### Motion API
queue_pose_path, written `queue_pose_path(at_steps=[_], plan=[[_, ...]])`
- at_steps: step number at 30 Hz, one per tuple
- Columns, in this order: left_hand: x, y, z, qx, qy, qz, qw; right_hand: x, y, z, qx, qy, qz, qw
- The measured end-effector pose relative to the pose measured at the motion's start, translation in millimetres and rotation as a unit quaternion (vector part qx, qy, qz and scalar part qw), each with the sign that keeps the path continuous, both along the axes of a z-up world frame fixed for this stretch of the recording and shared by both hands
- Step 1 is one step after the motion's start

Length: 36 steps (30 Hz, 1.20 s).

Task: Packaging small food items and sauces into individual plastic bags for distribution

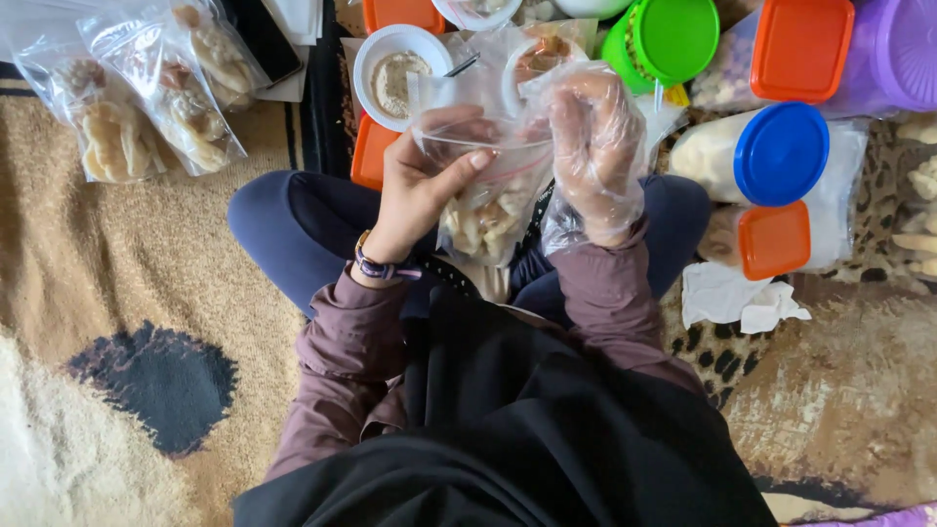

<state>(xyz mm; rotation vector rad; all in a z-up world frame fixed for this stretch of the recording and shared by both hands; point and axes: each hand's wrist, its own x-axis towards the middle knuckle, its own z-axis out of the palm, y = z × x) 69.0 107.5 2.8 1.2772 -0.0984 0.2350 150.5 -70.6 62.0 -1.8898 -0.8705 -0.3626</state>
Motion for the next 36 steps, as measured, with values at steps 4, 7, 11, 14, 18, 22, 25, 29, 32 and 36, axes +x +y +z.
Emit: queue_pose_path(at_steps=[4,7,11,14,18,22,25,29,32,36], plan=[[1.1,-2.0,-10.9,-0.023,0.023,0.055,0.998,6.0,-7.6,-11.9,-0.002,0.050,0.036,0.998],[-2.8,-2.1,-25.4,-0.005,0.042,0.093,0.995,8.8,-10.1,10.5,0.004,0.133,0.128,0.983],[-12.9,-1.9,-49.9,0.034,0.076,0.112,0.990,30.7,-23.4,23.7,-0.124,0.148,0.314,0.930],[-15.4,-6.2,-66.5,0.020,0.088,0.133,0.987,33.9,-8.8,17.9,-0.248,0.245,0.306,0.886],[-23.9,-5.1,-105.2,0.028,0.112,0.127,0.985,34.5,5.0,4.2,-0.421,0.371,0.285,0.777],[-37.3,0.8,-136.0,0.046,0.141,0.139,0.979,34.3,7.9,-35.0,-0.450,0.352,0.351,0.742],[-38.7,6.7,-112.4,0.032,0.165,0.122,0.978,35.7,9.4,-47.5,-0.411,0.375,0.349,0.754],[-36.4,12.3,-99.6,0.024,0.186,0.086,0.979,31.0,2.2,-77.1,-0.255,0.315,0.321,0.856],[-37.2,11.5,-111.8,-0.002,0.211,0.121,0.970,25.1,4.7,-103.3,-0.222,0.271,0.266,0.898],[-36.0,17.1,-138.0,-0.010,0.217,0.139,0.966,12.9,5.9,-130.0,-0.139,0.205,0.206,0.947]])
